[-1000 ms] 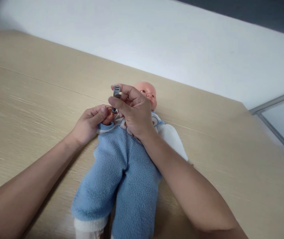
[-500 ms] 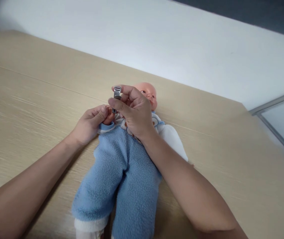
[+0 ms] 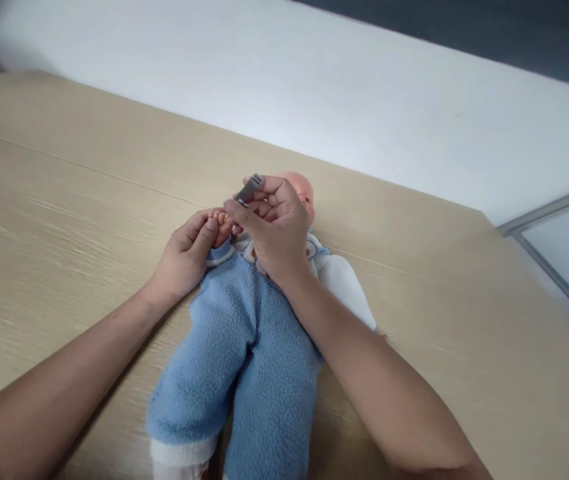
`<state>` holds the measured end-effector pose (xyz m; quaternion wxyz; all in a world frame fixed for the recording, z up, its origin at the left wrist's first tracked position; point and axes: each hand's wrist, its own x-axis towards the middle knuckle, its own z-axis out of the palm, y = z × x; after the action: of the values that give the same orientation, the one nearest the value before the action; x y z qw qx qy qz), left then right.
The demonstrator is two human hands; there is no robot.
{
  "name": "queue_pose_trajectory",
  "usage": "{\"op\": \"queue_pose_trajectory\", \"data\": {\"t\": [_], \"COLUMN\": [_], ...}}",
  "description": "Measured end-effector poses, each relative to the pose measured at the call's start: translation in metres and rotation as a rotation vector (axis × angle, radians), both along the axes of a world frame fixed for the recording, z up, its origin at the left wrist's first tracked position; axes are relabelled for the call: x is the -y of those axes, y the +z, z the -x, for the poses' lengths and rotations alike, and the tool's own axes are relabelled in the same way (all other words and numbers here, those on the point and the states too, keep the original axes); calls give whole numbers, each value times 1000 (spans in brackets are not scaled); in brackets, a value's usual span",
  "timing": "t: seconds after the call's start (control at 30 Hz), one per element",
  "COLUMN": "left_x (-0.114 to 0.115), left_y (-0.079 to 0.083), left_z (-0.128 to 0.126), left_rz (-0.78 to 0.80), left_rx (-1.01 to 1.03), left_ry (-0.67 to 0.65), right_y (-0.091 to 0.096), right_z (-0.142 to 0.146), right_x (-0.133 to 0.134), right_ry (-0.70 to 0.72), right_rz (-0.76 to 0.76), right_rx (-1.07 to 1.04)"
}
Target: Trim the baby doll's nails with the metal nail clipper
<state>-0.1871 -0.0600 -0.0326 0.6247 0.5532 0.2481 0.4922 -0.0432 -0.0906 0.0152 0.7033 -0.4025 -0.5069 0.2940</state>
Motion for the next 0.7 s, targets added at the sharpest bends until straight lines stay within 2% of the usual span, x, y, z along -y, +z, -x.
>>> {"op": "queue_pose_trajectory", "data": {"t": [0.07,0.13,0.3,0.43,0.5,0.6,0.63,0.7], "left_x": [4,7,9,10,11,14,14,15], "left_y": [2,2,1,1,4,8,9,10], "left_z": [-3,-6,-7,-6,-5,-5,-5,-5], "left_rz": [-74,-90,-39,-83,-107,-132,-138,-143], "left_rx": [-62,-77,-63,-76,-114,-149,-147,-125], "left_ry": [125,193,241,255,259,276,287,304], "right_y": [-1,-3,-12,-13,-11,-8,-8,-8], "right_z": [4,5,-8,-21,-23,-22,-21,-20], "right_x": [4,8,17,19,18,14,13,12], "right_ry": [-41,-92,-162,-124,-187,-335,-371,-386], "right_rz": [-59,-112,-233,-458,-592,-809,-845,-821], "right_rx": [61,142,476,840,992,1100,1105,1098]}}
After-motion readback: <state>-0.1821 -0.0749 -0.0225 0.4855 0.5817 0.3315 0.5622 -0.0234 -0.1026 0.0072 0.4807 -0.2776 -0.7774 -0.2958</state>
